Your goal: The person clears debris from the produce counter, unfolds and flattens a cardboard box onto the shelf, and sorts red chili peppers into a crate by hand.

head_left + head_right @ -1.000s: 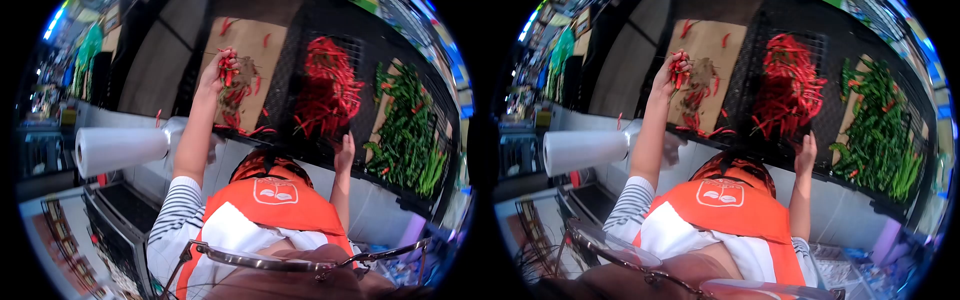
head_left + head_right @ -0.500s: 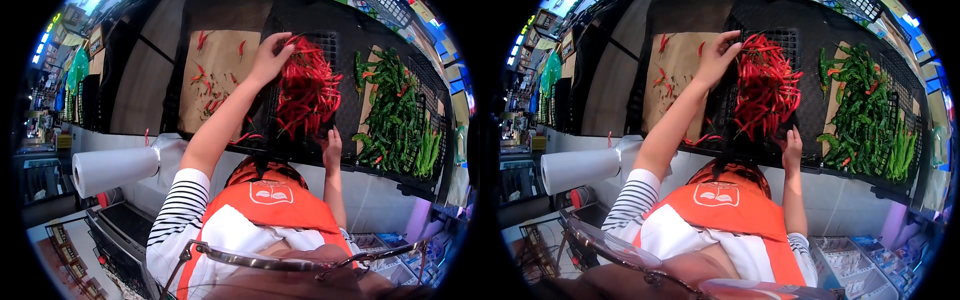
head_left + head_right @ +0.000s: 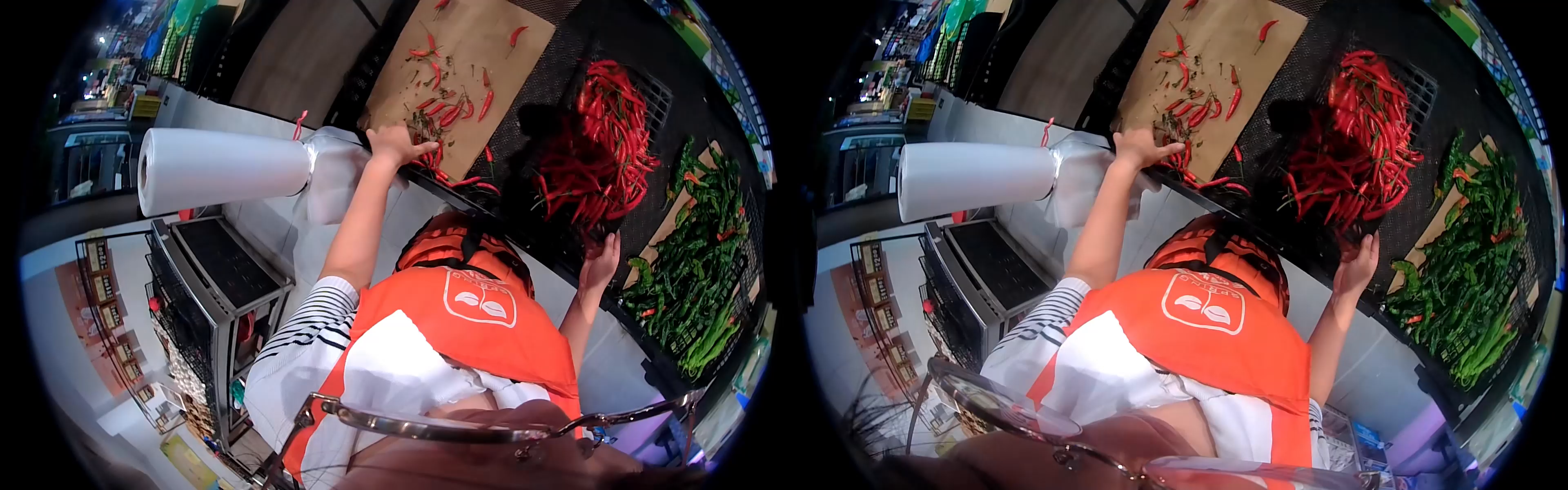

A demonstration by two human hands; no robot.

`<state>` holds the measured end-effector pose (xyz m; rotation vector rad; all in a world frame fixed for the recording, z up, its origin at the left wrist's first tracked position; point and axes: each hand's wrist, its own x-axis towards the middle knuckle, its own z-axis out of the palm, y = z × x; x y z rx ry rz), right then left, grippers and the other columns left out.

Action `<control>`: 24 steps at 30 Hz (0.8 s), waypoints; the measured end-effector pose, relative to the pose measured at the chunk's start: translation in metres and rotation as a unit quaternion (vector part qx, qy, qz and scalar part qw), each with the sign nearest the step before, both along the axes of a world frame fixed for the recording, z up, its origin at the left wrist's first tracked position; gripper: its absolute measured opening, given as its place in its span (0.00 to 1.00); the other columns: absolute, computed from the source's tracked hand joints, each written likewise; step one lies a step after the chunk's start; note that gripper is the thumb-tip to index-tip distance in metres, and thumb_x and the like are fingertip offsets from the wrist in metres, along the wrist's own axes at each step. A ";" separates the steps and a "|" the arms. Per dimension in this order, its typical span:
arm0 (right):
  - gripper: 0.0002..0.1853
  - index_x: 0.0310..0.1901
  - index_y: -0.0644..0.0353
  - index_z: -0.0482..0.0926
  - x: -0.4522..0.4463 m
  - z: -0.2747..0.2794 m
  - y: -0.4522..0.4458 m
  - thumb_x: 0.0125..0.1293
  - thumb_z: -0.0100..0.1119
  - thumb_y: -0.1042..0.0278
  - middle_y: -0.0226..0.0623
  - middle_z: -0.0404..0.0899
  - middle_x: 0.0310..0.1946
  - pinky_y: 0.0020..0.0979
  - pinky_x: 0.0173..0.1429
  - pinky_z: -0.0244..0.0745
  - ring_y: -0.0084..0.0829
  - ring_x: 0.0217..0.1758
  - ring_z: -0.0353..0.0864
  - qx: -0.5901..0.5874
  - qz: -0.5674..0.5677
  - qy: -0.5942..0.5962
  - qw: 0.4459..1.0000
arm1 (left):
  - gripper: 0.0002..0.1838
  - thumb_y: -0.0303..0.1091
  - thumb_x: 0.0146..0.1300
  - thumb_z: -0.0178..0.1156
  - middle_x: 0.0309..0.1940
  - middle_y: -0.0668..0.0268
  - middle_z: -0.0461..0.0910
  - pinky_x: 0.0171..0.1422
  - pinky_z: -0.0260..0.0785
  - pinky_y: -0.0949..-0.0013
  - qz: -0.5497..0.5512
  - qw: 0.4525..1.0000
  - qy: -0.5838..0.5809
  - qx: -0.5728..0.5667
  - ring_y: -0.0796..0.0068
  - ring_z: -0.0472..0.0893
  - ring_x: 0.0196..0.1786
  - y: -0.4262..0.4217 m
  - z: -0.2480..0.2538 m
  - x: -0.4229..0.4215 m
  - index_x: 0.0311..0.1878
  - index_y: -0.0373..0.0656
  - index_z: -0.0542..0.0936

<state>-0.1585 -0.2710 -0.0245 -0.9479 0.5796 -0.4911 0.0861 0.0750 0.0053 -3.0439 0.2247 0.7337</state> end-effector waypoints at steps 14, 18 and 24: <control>0.17 0.58 0.61 0.63 -0.003 -0.004 -0.001 0.69 0.39 0.68 0.41 0.73 0.51 0.43 0.56 0.71 0.36 0.51 0.75 -0.002 0.002 -0.002 1.000 | 0.34 0.44 0.46 0.65 0.43 0.45 0.75 0.54 0.67 0.59 0.012 0.987 0.010 -0.160 0.51 0.75 0.49 -0.027 -0.049 0.005 0.50 0.32 0.64; 0.17 0.58 0.61 0.62 -0.002 -0.003 0.000 0.69 0.39 0.68 0.40 0.73 0.51 0.42 0.55 0.72 0.35 0.51 0.76 -0.002 -0.002 -0.004 1.000 | 0.23 0.39 0.51 0.57 0.39 0.46 0.76 0.50 0.67 0.60 0.034 0.964 -0.011 -0.264 0.53 0.76 0.45 -0.018 -0.063 0.011 0.45 0.32 0.68; 0.18 0.59 0.63 0.61 0.000 0.001 0.002 0.69 0.40 0.68 0.42 0.74 0.48 0.43 0.55 0.72 0.37 0.48 0.77 0.001 -0.010 -0.003 1.000 | 0.14 0.35 0.57 0.56 0.32 0.59 0.75 0.43 0.66 0.69 0.117 0.906 0.013 -0.407 0.71 0.74 0.36 0.003 -0.073 0.029 0.42 0.37 0.70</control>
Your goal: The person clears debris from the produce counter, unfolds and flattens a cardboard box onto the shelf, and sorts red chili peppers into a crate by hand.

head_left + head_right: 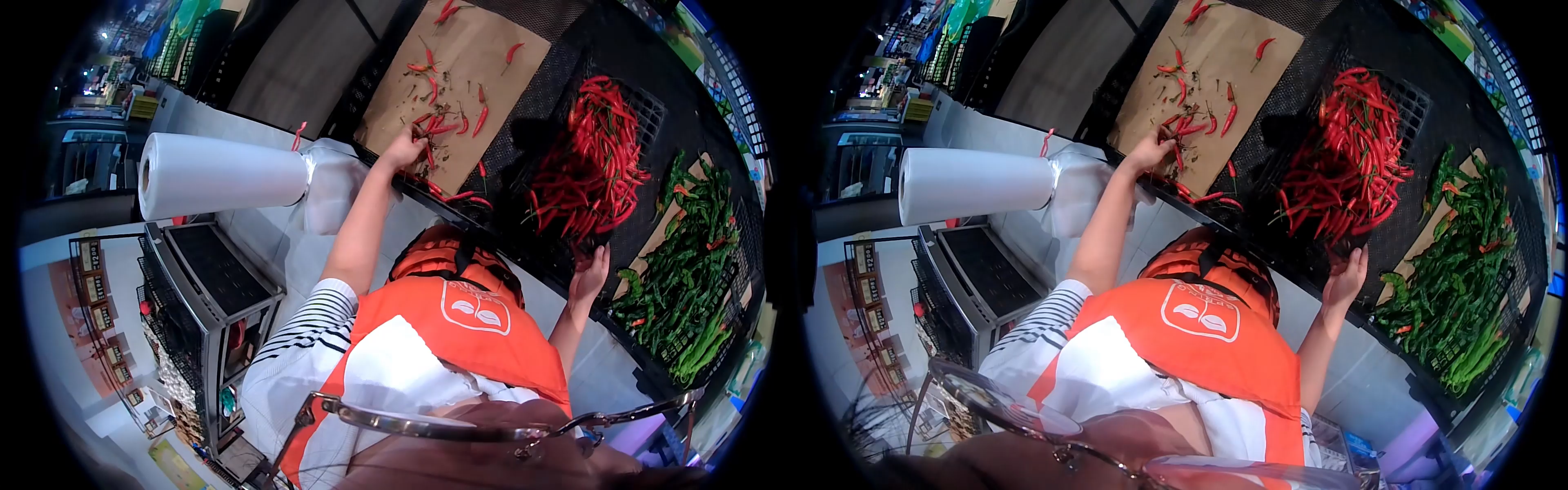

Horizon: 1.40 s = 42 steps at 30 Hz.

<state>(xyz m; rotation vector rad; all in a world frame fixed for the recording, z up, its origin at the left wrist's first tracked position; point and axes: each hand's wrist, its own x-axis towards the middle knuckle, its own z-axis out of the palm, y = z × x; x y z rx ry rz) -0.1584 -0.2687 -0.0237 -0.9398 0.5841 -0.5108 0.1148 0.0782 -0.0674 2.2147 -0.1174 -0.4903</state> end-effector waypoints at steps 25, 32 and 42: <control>0.16 0.56 0.63 0.63 -0.004 -0.008 -0.004 0.69 0.40 0.68 0.39 0.76 0.45 0.36 0.52 0.74 0.32 0.45 0.78 0.009 -0.010 0.009 1.000 | 0.28 0.37 0.46 0.69 0.40 0.48 0.76 0.48 0.66 0.55 -0.058 0.973 -0.193 0.108 0.47 0.74 0.45 -0.038 0.013 0.034 0.48 0.39 0.67; 0.15 0.54 0.62 0.65 -0.003 -0.002 -0.001 0.70 0.39 0.67 0.39 0.77 0.43 0.34 0.48 0.76 0.31 0.43 0.79 0.002 0.012 -0.026 1.000 | 0.20 0.35 0.52 0.61 0.38 0.49 0.76 0.48 0.66 0.53 -0.175 0.966 -0.137 0.131 0.47 0.74 0.44 -0.035 0.015 0.038 0.47 0.39 0.70; 0.16 0.57 0.64 0.63 0.000 0.010 0.006 0.70 0.36 0.69 0.37 0.76 0.43 0.34 0.48 0.77 0.28 0.43 0.78 0.007 -0.026 0.000 1.000 | 0.11 0.36 0.62 0.53 0.28 0.60 0.77 0.35 0.66 0.69 -0.150 0.962 -0.225 0.035 0.68 0.76 0.30 -0.035 0.111 0.021 0.41 0.37 0.73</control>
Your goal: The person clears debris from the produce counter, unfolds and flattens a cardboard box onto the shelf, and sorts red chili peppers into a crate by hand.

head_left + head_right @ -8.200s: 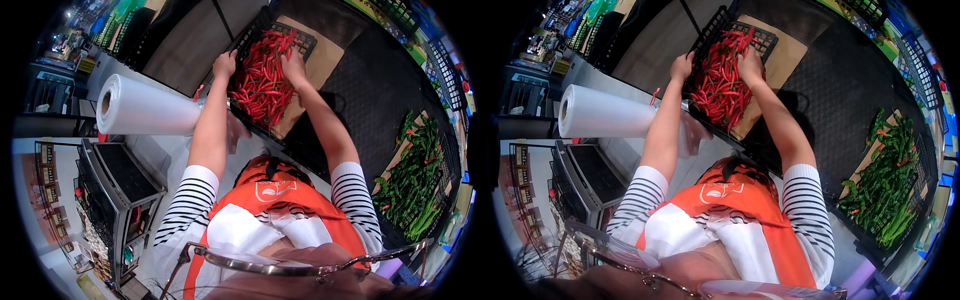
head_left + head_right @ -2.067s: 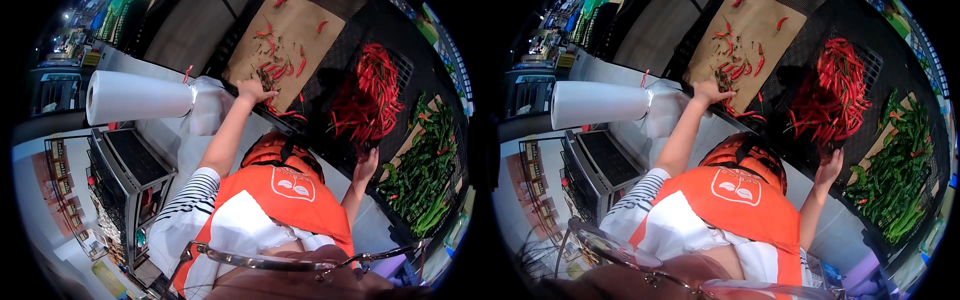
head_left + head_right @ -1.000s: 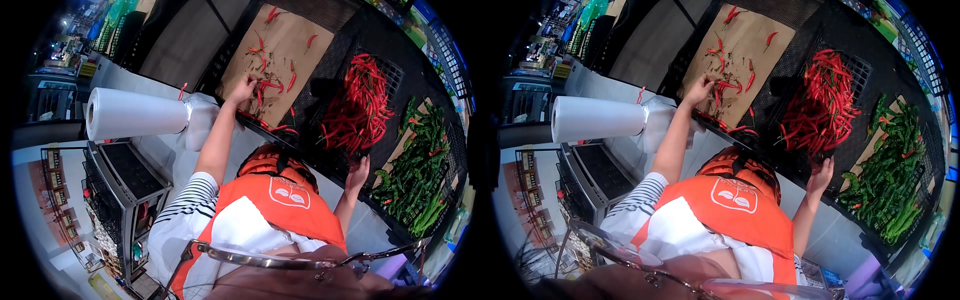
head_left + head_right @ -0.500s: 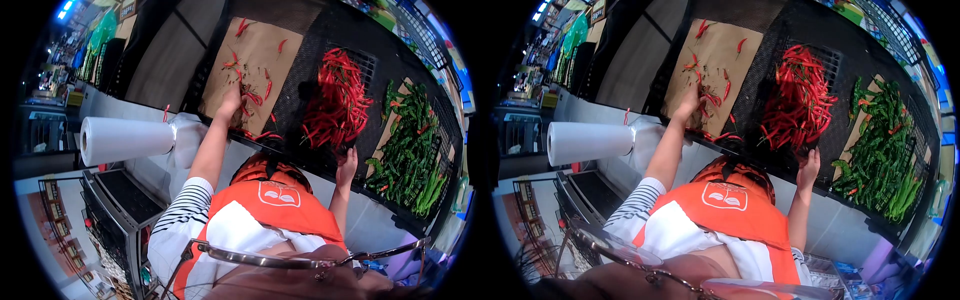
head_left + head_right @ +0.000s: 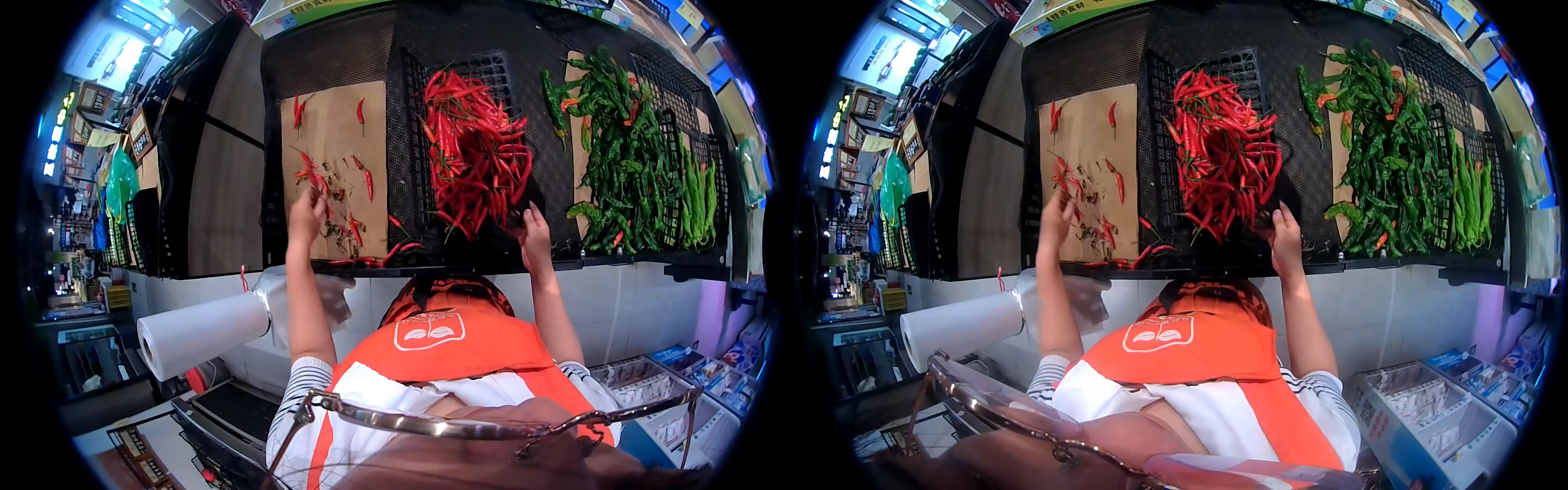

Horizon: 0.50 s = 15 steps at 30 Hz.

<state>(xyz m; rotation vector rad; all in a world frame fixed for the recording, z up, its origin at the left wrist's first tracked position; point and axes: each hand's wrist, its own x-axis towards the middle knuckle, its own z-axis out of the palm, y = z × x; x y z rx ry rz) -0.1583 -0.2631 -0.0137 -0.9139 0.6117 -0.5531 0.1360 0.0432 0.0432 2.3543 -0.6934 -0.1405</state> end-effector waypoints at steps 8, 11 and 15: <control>0.17 0.57 0.64 0.62 0.001 -0.004 -0.003 0.70 0.39 0.69 0.37 0.77 0.41 0.36 0.48 0.77 0.27 0.39 0.79 0.022 0.007 -0.005 1.000 | 0.11 0.37 0.63 0.53 0.23 0.73 0.72 0.29 0.57 0.80 -0.113 0.958 0.148 -0.218 0.87 0.66 0.26 -0.125 0.113 0.012 0.37 0.37 0.74; 0.17 0.58 0.64 0.62 0.002 -0.006 -0.003 0.69 0.39 0.69 0.38 0.77 0.41 0.38 0.48 0.77 0.28 0.40 0.79 0.030 0.000 -0.012 0.999 | 0.12 0.40 0.62 0.55 0.21 0.72 0.70 0.27 0.57 0.79 -0.201 0.959 0.089 -0.176 0.85 0.64 0.24 -0.205 0.085 0.021 0.35 0.38 0.74; 0.18 0.59 0.67 0.59 -0.001 -0.009 -0.004 0.70 0.37 0.69 0.40 0.76 0.42 0.34 0.49 0.77 0.30 0.42 0.79 0.019 0.005 -0.008 1.000 | 0.17 0.43 0.55 0.61 0.26 0.59 0.74 0.40 0.67 0.63 -0.142 0.988 -0.054 -0.034 0.60 0.76 0.34 -0.259 0.067 0.008 0.33 0.36 0.74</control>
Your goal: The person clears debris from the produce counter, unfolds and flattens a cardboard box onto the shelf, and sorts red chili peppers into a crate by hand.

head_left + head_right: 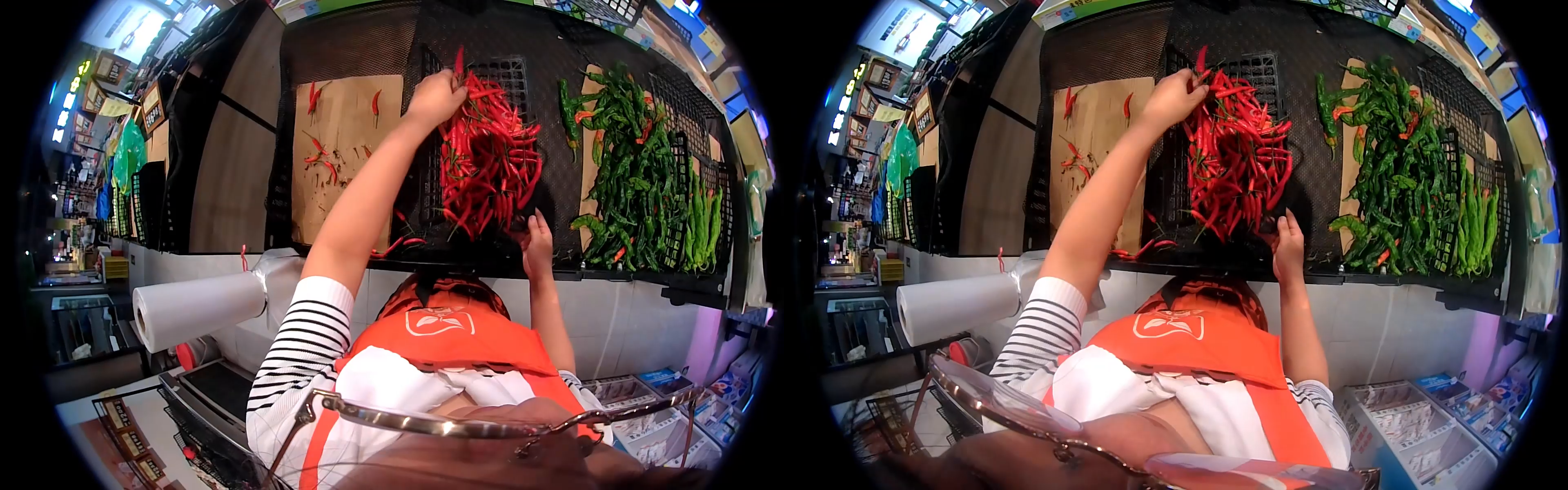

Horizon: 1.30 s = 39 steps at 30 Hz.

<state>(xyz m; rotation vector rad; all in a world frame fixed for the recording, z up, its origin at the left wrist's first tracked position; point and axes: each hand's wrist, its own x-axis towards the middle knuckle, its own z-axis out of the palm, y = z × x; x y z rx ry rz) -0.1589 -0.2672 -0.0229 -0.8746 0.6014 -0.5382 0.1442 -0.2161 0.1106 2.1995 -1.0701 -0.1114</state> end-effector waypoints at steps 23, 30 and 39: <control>0.17 0.57 0.63 0.63 -0.001 -0.010 -0.008 0.69 0.41 0.67 0.41 0.74 0.47 0.40 0.51 0.75 0.35 0.46 0.78 -0.016 0.029 -0.003 0.999 | 0.16 0.41 0.43 0.70 0.33 0.55 0.77 0.45 0.70 0.64 0.413 0.908 0.005 -0.078 0.61 0.77 0.38 0.280 -0.159 0.033 0.32 0.41 0.80; 0.17 0.58 0.62 0.63 0.000 -0.006 -0.006 0.70 0.39 0.67 0.41 0.74 0.48 0.40 0.52 0.75 0.35 0.48 0.77 -0.017 0.018 0.005 1.000 | 0.18 0.54 0.43 0.67 0.53 0.58 0.67 0.63 0.55 0.56 0.529 0.844 0.065 0.062 0.55 0.61 0.60 0.224 -0.158 0.048 0.25 0.48 0.82; 0.19 0.59 0.65 0.61 -0.007 -0.018 -0.009 0.69 0.42 0.67 0.42 0.74 0.46 0.40 0.51 0.75 0.35 0.46 0.77 -0.017 -0.005 0.032 0.999 | 0.13 0.40 0.58 0.50 0.35 0.52 0.75 0.49 0.64 0.59 0.485 0.771 0.295 -0.290 0.54 0.74 0.42 0.249 -0.196 0.057 0.38 0.39 0.68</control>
